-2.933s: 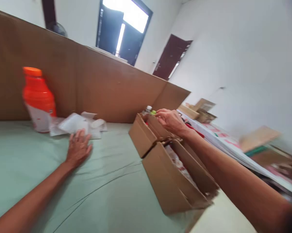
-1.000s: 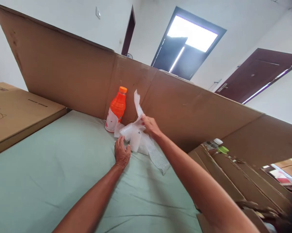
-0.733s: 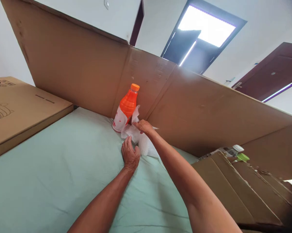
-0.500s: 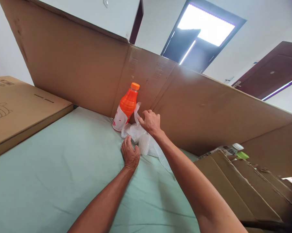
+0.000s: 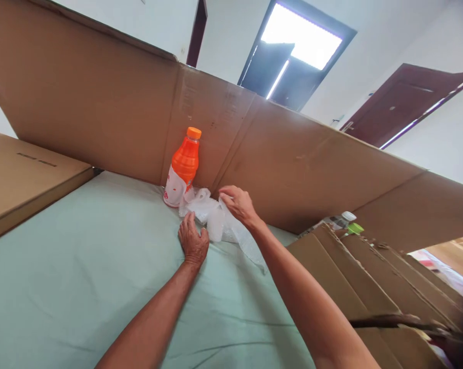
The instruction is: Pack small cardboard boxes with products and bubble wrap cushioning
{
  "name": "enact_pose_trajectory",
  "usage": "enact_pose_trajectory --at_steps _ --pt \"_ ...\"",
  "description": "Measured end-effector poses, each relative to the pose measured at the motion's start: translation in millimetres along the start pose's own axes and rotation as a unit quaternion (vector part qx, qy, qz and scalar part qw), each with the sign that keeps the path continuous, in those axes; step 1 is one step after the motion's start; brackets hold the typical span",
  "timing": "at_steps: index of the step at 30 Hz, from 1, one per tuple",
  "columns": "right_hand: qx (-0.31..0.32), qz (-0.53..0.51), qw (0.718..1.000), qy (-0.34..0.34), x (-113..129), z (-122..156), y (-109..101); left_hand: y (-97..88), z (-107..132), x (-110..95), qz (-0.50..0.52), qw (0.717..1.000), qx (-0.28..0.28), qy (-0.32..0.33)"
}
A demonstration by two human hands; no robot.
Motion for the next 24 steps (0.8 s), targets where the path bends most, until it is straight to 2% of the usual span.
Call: enact_pose_trajectory --at_steps 3,5,8,10,12,18,20,24 --pt "0.01 -0.006 0.998 0.069 -55 47 -2 -0.4 1 0 -0.003 1.0 0.001 0.003" --pt "0.032 -0.007 0.994 0.102 -82 75 13 -0.4 1 0 -0.009 1.0 0.002 0.008" --pt "0.065 -0.008 0.991 0.12 -102 99 44 0.2 1 1 -0.022 0.999 0.012 0.025" --pt "0.083 -0.011 0.99 0.118 -106 104 59 1.3 2 0 -0.03 0.998 0.027 0.043" --pt "0.092 -0.016 0.989 0.116 -110 104 66 3.0 3 0 -0.038 0.996 0.047 0.062" --pt "0.045 -0.029 0.986 0.158 -121 101 59 6.4 5 -1 -0.059 0.992 0.08 0.076" --pt "0.022 -0.035 0.985 0.165 -116 94 59 6.3 5 -1 -0.063 0.991 0.086 0.079" --pt "0.009 -0.04 0.99 0.137 -94 69 69 5.3 5 -2 -0.071 0.989 0.096 0.087"
Point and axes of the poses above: each hand's wrist, its own z-axis away from the middle knuckle, its own y-axis out of the palm, x = y × z, the point moved 2 cm from there along -z, towards the middle knuckle, and after that the axes turned 13 degrees about y, right-handed, at the moved point
